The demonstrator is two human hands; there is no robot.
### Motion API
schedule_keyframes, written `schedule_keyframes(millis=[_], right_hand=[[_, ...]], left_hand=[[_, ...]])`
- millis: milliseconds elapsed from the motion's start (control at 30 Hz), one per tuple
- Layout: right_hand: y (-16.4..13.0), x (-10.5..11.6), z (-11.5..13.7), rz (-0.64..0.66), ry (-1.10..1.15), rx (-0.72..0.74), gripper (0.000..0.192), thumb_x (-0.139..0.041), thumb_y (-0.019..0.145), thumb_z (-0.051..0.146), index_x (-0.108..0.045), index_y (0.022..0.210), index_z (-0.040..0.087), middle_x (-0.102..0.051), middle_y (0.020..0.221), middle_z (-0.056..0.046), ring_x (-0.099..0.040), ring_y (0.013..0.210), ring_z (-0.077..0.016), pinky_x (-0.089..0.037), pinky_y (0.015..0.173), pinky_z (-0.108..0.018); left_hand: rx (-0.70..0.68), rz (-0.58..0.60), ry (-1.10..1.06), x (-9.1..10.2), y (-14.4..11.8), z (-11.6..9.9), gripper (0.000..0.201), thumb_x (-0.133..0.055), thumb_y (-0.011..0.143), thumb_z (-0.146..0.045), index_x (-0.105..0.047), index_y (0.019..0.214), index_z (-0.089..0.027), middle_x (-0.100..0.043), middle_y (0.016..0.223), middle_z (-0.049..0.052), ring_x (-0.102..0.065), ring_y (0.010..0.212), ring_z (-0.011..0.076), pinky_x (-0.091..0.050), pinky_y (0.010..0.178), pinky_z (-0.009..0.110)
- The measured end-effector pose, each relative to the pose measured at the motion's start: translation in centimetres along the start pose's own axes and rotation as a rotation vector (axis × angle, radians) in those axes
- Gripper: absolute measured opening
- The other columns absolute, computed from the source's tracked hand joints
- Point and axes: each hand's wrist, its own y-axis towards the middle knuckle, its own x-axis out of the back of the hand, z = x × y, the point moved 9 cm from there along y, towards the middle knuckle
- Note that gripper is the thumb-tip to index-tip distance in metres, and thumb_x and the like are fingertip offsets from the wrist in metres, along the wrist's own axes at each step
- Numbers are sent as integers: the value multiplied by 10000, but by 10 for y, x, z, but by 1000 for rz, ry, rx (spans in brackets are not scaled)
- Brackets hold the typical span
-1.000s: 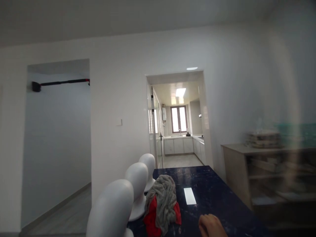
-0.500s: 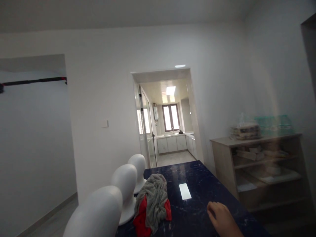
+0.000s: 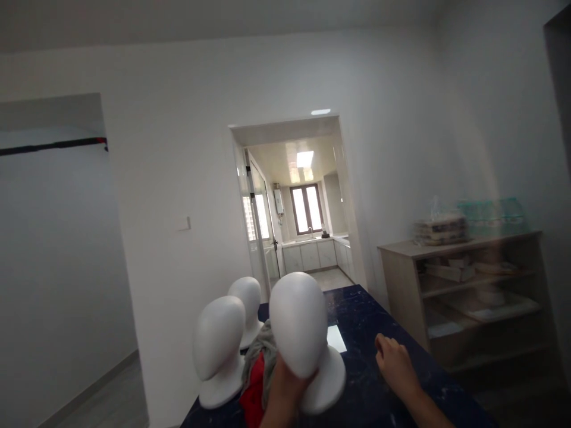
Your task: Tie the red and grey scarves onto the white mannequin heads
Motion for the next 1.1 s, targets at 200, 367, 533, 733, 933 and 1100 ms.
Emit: schedule_keyframes(millis=[200, 367, 533, 733, 933, 1100], right_hand=[[2, -2, -19, -19, -48, -93, 184, -489, 944, 95, -625, 987, 211, -755, 938, -52, -691, 927, -216, -363, 816, -331], [5, -6, -15, -14, -60, -77, 173, -491, 948, 105, -619, 992, 213, -739, 920, -52, -698, 906, -224, -361, 806, -328], [7, -9, -10, 10, -51, -26, 164, -472, 954, 120, -601, 980, 217, -731, 918, -59, -691, 913, -236, -350, 810, -344], [7, -11, -19, 15, -31, -31, 140, -488, 937, 145, -599, 964, 226, -729, 876, -47, -693, 891, -236, -351, 809, -347], [8, -12, -20, 26, -17, -41, 126, -495, 936, 156, -598, 970, 223, -746, 909, -57, -693, 901, -240, -352, 815, -352], [7, -10, -15, 28, -25, -49, 132, -480, 945, 156, -589, 973, 226, -742, 890, -49, -707, 885, -233, -360, 813, -346]], left_hand=[[-97, 22, -447, -80, 24, -19, 671, -870, 645, -393, -613, 1226, -177, -741, 1229, 152, -720, 1141, 343, -574, 1009, 427], [-76, 39, -402, -101, 18, 9, 691, -915, 586, -373, -607, 1179, -194, -724, 1207, 156, -705, 1136, 361, -562, 1026, 467], [-90, 91, -374, -104, 5, 9, 703, -900, 634, -345, -592, 1244, -182, -686, 1297, 199, -644, 1265, 372, -512, 1118, 465], [-123, 224, -219, -91, -1, 9, 735, -772, 702, -210, -556, 1403, -169, -616, 1466, 184, -563, 1402, 324, -435, 1196, 362], [-123, 176, 485, -18, 23, 32, 363, -582, 892, -243, -686, 1226, -142, -691, 1328, 178, -634, 1276, 298, -461, 1123, 375], [35, 219, 801, 2, 43, 50, 748, -594, 917, -579, -598, 1402, -8, -632, 1397, 321, -590, 1328, 450, -435, 1125, 496]])
